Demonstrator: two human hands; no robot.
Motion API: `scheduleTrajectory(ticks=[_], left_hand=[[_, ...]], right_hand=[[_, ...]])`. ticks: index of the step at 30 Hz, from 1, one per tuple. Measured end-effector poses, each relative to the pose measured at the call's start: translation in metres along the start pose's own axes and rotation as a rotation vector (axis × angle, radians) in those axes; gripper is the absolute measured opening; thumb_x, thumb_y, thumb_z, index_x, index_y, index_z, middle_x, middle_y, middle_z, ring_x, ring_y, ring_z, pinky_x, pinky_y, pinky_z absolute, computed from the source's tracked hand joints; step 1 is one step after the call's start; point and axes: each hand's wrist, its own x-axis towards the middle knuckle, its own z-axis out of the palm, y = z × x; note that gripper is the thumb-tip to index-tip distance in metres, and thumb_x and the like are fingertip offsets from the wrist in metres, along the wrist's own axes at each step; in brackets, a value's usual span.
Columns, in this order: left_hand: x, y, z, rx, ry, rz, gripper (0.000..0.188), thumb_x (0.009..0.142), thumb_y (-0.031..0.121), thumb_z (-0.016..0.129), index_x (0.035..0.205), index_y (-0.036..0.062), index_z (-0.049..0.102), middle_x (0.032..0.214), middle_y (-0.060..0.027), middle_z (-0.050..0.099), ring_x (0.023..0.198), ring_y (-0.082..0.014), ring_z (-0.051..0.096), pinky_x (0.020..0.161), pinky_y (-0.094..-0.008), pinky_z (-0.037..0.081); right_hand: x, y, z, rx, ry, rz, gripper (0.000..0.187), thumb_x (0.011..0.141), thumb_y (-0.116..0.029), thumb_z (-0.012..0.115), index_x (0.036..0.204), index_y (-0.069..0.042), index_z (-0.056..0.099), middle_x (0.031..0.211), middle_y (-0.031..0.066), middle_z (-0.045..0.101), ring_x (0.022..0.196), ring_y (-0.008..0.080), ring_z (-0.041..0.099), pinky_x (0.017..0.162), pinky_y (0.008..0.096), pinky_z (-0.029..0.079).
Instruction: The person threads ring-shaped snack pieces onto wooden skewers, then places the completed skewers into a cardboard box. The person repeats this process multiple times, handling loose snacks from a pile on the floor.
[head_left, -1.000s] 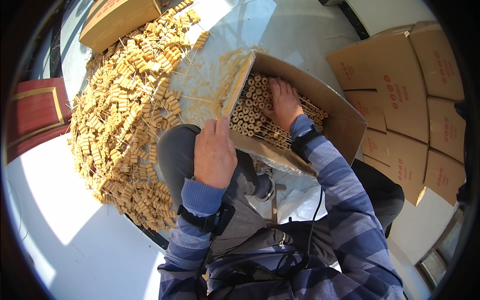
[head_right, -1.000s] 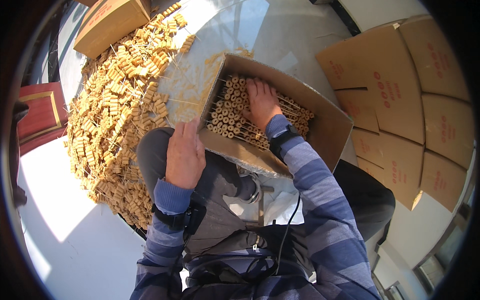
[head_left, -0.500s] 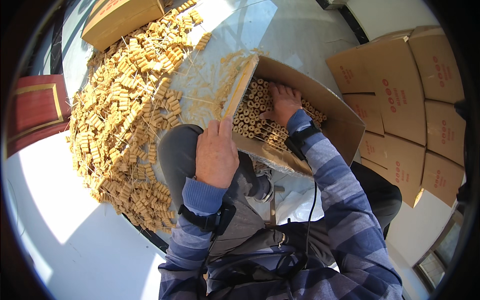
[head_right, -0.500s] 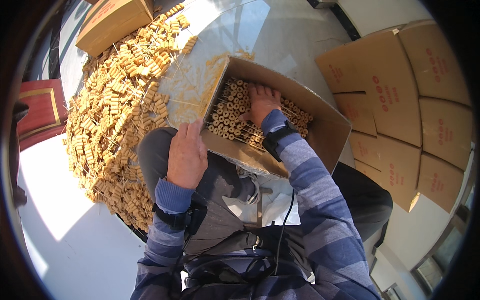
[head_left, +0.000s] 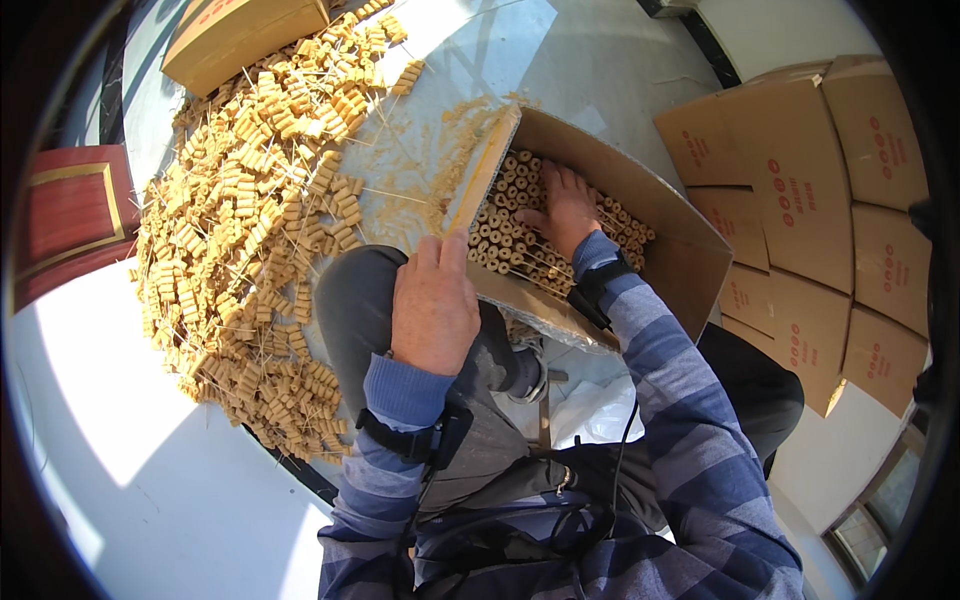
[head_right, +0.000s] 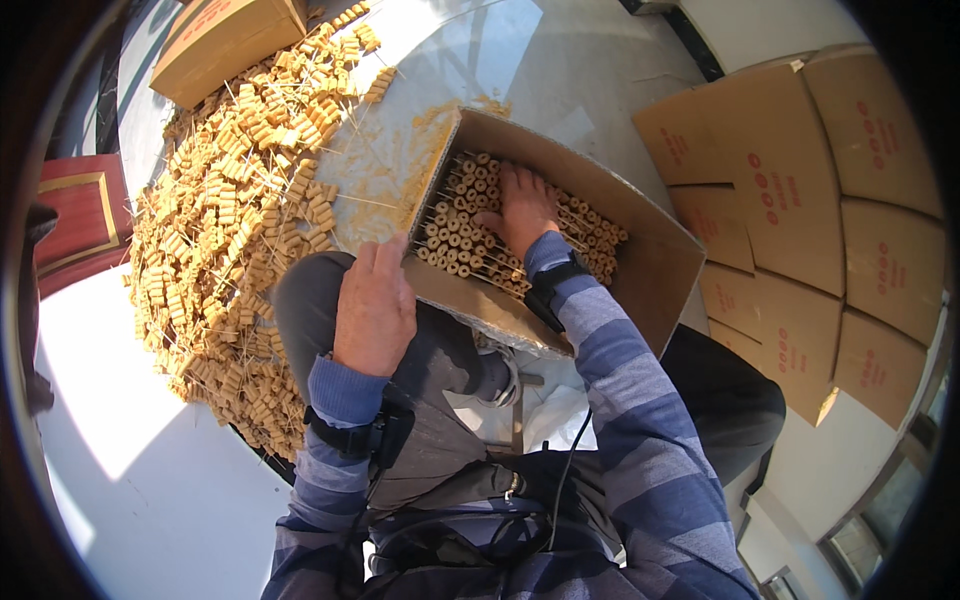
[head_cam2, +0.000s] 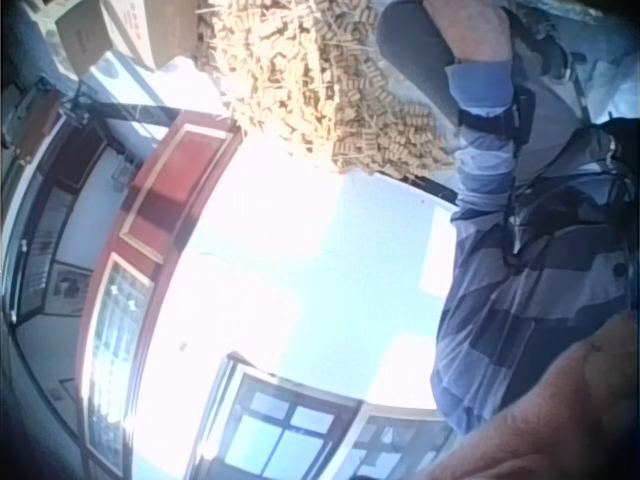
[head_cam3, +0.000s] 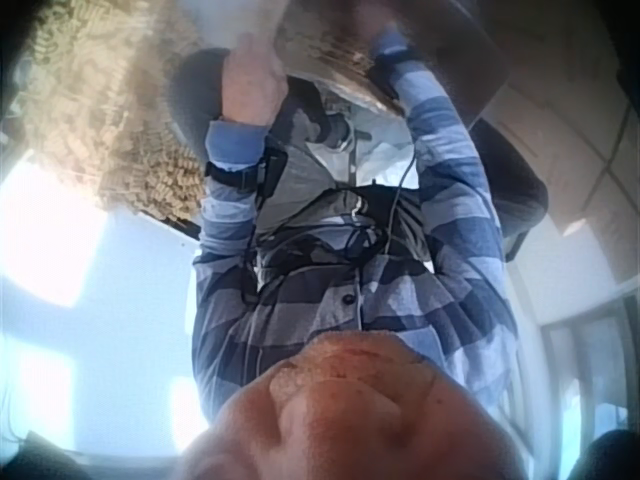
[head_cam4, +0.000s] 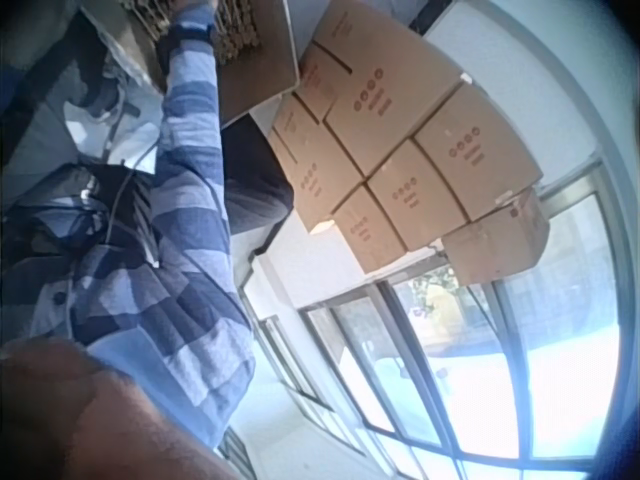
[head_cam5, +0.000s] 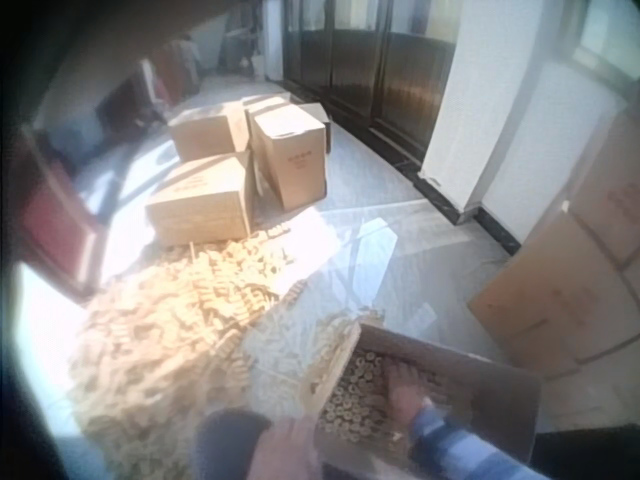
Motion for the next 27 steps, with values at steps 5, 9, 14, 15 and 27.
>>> scheduleTrajectory(ticks=[5, 9, 14, 15, 27], left_hand=[[0.000, -0.001, 0.000, -0.001, 0.008, 0.010, 0.044, 0.086, -0.002, 0.056, 0.130, -0.0002, 0.051, 0.102, -0.0210, 0.054, 0.091, -0.0414, 0.056, 0.080, -0.0479, 0.048], [-0.001, -0.003, 0.001, 0.036, -0.027, -0.003, 0.049, 0.084, 0.002, 0.060, 0.131, 0.0017, 0.050, 0.104, -0.0177, 0.055, 0.095, -0.0374, 0.057, 0.084, -0.0471, 0.047], [-0.001, -0.003, 0.002, 0.029, -0.022, 0.007, 0.048, 0.084, 0.002, 0.060, 0.131, 0.0006, 0.051, 0.104, -0.0182, 0.055, 0.094, -0.0377, 0.057, 0.084, -0.0475, 0.047], [-0.001, -0.003, 0.002, 0.029, -0.021, 0.009, 0.048, 0.084, 0.001, 0.060, 0.131, 0.0003, 0.051, 0.104, -0.0184, 0.054, 0.094, -0.0378, 0.057, 0.084, -0.0476, 0.047], [0.000, -0.001, 0.003, 0.044, -0.022, 0.016, 0.047, 0.083, 0.001, 0.059, 0.130, -0.0010, 0.050, 0.104, -0.0195, 0.054, 0.095, -0.0389, 0.057, 0.083, -0.0483, 0.046]], right_hand=[[-0.008, -0.007, -0.011, 0.052, 0.049, -0.020, 0.086, 0.082, -0.039, 0.078, 0.150, -0.006, 0.036, 0.154, 0.0187, 0.034, 0.139, 0.0401, 0.036, 0.113, 0.0546, 0.033], [-0.024, 0.002, -0.038, 0.097, 0.118, -0.008, 0.076, 0.085, -0.027, 0.078, 0.146, 0.000, 0.041, 0.133, 0.0213, 0.055, 0.117, 0.0397, 0.057, 0.099, 0.0449, 0.048], [-0.035, 0.029, -0.053, 0.858, -0.255, 0.483, 0.069, 0.093, -0.015, 0.067, 0.149, 0.006, 0.032, 0.111, 0.0221, 0.065, 0.095, 0.0297, 0.069, 0.080, 0.0367, 0.059], [-0.036, 0.033, -0.048, 1.062, -0.298, 0.550, 0.069, 0.095, -0.013, 0.065, 0.150, 0.007, 0.029, 0.108, 0.0221, 0.066, 0.093, 0.0274, 0.070, 0.077, 0.0357, 0.061], [-0.007, 0.027, 0.012, 0.844, -0.142, 0.285, 0.070, 0.092, -0.012, 0.061, 0.151, 0.007, 0.028, 0.106, 0.0224, 0.068, 0.094, 0.0278, 0.067, 0.082, 0.0359, 0.055]])
